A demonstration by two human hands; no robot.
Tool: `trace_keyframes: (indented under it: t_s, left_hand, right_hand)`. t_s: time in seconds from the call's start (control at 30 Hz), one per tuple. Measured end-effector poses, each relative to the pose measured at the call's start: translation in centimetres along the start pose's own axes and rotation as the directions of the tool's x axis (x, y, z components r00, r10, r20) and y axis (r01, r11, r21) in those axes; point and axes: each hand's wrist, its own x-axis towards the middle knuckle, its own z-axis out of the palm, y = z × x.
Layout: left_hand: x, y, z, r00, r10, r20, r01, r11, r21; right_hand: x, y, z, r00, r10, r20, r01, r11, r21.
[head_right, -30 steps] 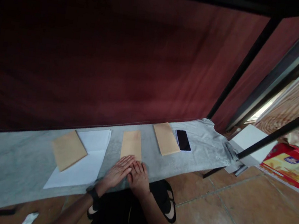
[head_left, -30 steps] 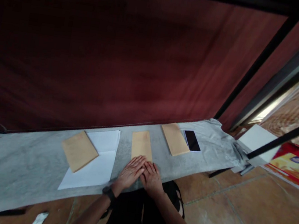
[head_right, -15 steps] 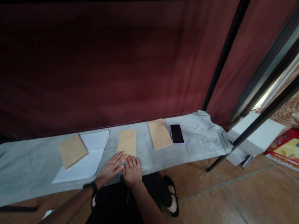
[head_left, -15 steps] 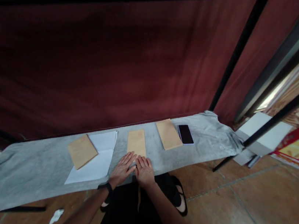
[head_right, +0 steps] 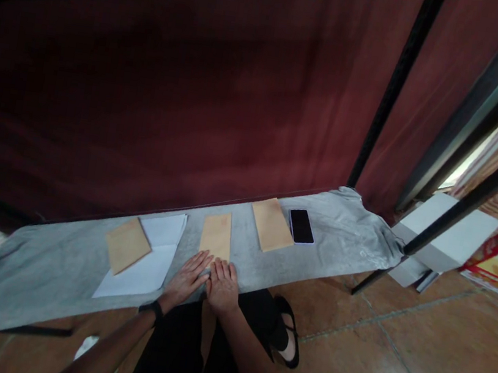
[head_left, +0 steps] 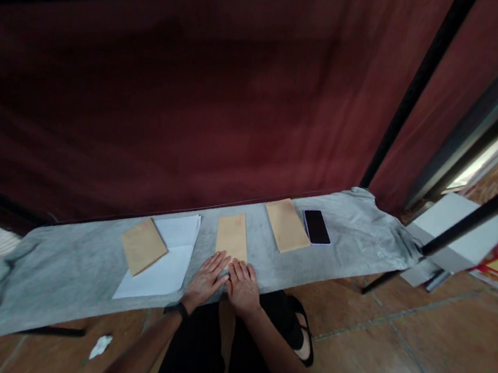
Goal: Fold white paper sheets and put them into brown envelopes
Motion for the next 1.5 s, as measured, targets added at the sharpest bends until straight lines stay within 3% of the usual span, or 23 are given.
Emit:
trace_keyframes:
  t_s: [0.5, 0.87, 1.1, 1.5]
  left_hand:
    - [-0.5, 0.8, -0.1, 0.996, -0.018, -0.09, 0.014, 0.999, -0.05]
    - [-0.7, 1.6, 0.8, 0.981, -0.075, -0.18, 0.068, 0.997, -0.044]
    - [-1.1, 1.9, 1.1, 0.972, -0.106, -0.21, 0.094, 0.993, -0.068]
    - [-1.3, 1.5, 1.0, 0.968, -0.09, -0.236, 0.071, 0.993, -0.09]
  right_hand:
    - [-0.2, -0.2, -0.9, 0.997, -0.07, 0.03, 0.073, 0.991, -0.108]
    - [-0.8, 1.2, 0.1, 0.979, -0.15, 0.14, 0.18, 0.955, -0.235]
    - [-1.2, 2.0, 0.4, 0.971, -0.188, 0.148, 0.224, 0.933, -0.281]
    - [-1.2, 2.1, 0.2, 0.967, -0.131, 0.219, 0.185, 0.951, -0.249]
